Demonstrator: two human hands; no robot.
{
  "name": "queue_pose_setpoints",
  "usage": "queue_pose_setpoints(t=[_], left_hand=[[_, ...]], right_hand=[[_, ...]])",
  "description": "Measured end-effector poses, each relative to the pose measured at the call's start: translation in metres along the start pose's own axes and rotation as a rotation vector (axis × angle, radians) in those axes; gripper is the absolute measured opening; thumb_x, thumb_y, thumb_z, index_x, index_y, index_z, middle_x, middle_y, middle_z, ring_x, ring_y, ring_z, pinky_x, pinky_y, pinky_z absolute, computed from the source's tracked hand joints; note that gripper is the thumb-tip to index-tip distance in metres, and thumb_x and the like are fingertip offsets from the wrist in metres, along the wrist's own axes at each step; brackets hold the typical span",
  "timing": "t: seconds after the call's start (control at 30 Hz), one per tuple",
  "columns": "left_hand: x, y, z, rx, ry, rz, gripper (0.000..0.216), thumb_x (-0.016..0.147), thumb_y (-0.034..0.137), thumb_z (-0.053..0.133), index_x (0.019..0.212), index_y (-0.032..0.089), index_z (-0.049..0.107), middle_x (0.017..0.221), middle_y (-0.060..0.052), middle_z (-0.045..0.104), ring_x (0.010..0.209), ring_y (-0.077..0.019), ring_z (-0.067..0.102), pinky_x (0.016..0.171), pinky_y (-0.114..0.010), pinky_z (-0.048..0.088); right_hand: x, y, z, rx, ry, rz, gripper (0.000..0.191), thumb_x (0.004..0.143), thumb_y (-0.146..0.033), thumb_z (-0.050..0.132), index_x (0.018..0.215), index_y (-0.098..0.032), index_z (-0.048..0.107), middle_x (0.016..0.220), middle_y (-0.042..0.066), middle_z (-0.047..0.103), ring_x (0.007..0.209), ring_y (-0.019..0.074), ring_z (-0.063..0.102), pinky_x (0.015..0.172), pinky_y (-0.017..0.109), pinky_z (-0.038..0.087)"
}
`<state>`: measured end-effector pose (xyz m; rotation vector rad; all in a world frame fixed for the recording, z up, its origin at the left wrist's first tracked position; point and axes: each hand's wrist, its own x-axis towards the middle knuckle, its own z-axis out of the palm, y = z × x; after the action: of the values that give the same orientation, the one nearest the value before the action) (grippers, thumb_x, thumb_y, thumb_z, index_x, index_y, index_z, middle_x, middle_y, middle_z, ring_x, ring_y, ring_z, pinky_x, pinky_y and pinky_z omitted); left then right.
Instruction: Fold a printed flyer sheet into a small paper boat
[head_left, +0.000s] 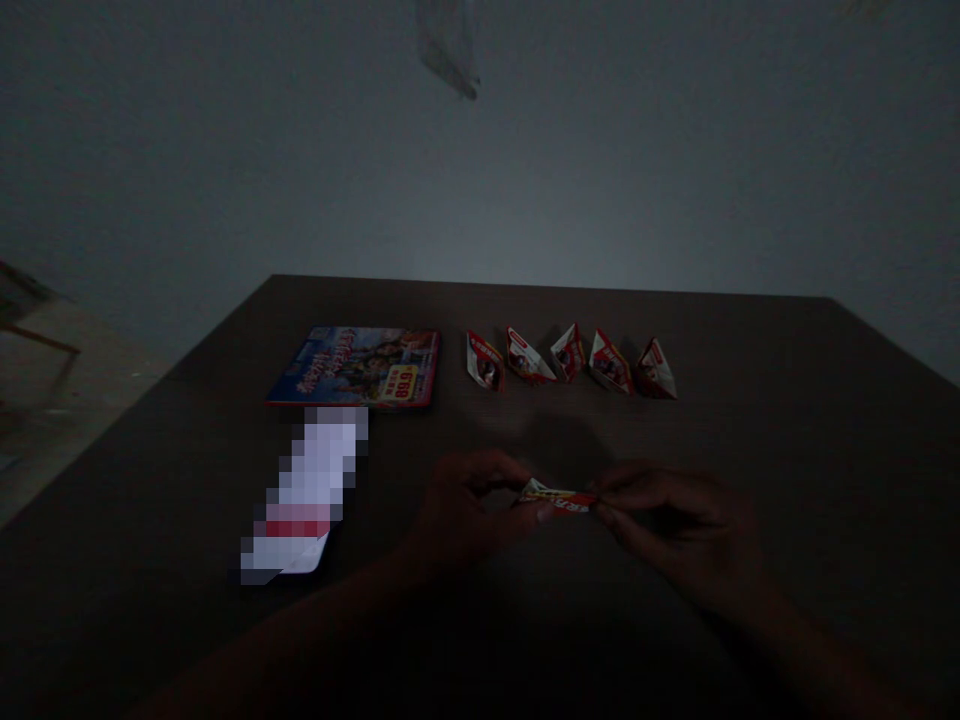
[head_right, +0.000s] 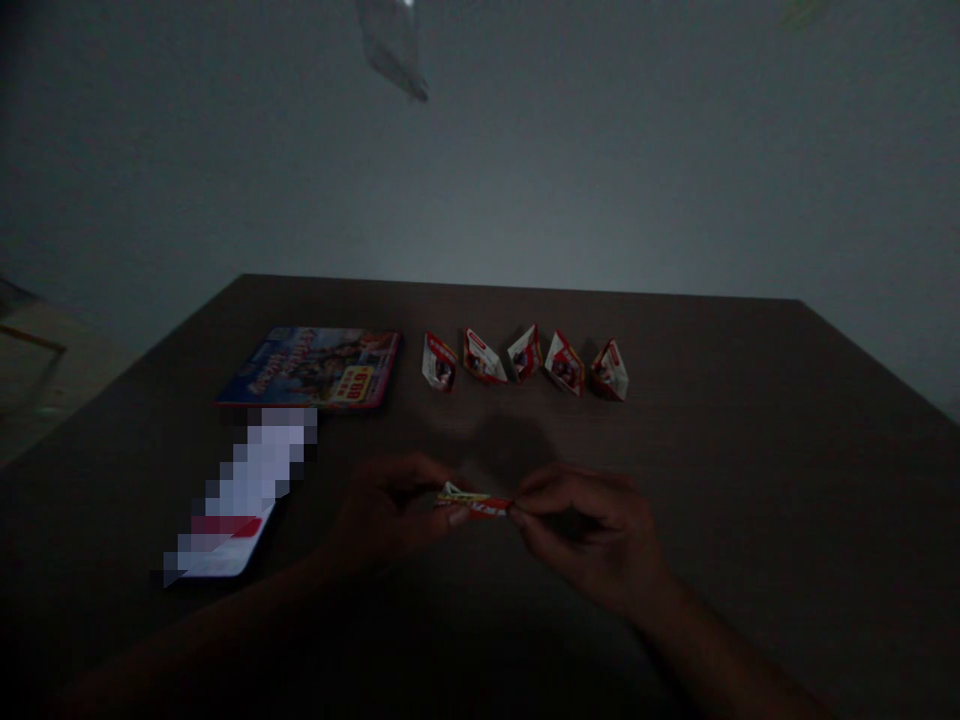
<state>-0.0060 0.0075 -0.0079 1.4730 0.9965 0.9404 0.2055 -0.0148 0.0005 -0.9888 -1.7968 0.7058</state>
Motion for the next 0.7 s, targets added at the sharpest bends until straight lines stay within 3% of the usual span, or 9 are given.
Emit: queue_pose_setpoints(t=[0.17, 0.4, 0.7], left_hand=[[0.0044, -0.0020, -0.0057, -0.127, -0.096, 0.106, 0.013, 0.067, 0.019, 0.074, 0.074, 0.015, 0.064, 0.078, -0.002, 0.063, 0.072, -0.0133, 0.059, 0.065, -0.023, 0.047], [0.0019, 0.0012, -0.0051, -0.050, -0.035, 0.110, 0.011, 0.069, 0.019, 0.073, 0.066, 0.015, 0.064, 0.066, 0.001, 0.059, 0.060, -0.0095, 0.053, 0.055, -0.020, 0.040], [0.0019, 0.0057, -0.0029, -0.157, 0.017, 0.043, 0.019, 0.065, 0.020, 0.074, 0.054, 0.015, 0.059, 0.057, 0.003, 0.055, 0.051, -0.0076, 0.049, 0.048, -0.019, 0.037]], right_hand=[[-0.0011, 0.0012, -0.0028, 0.002, -0.030, -0.011, 0.012, 0.071, -0.010, 0.068, 0.073, -0.021, 0.068, 0.076, 0.006, 0.073, 0.070, 0.0196, 0.069, 0.059, 0.028, 0.056], [0.0006, -0.0028, -0.0026, 0.034, -0.011, -0.015, 0.014, 0.071, -0.008, 0.067, 0.075, -0.021, 0.068, 0.075, 0.006, 0.072, 0.071, 0.0200, 0.069, 0.060, 0.029, 0.056], [0.0008, -0.0011, 0.0000, 0.079, 0.007, 0.050, 0.009, 0.072, -0.011, 0.068, 0.072, -0.021, 0.067, 0.075, 0.005, 0.072, 0.070, 0.0186, 0.068, 0.059, 0.027, 0.055]])
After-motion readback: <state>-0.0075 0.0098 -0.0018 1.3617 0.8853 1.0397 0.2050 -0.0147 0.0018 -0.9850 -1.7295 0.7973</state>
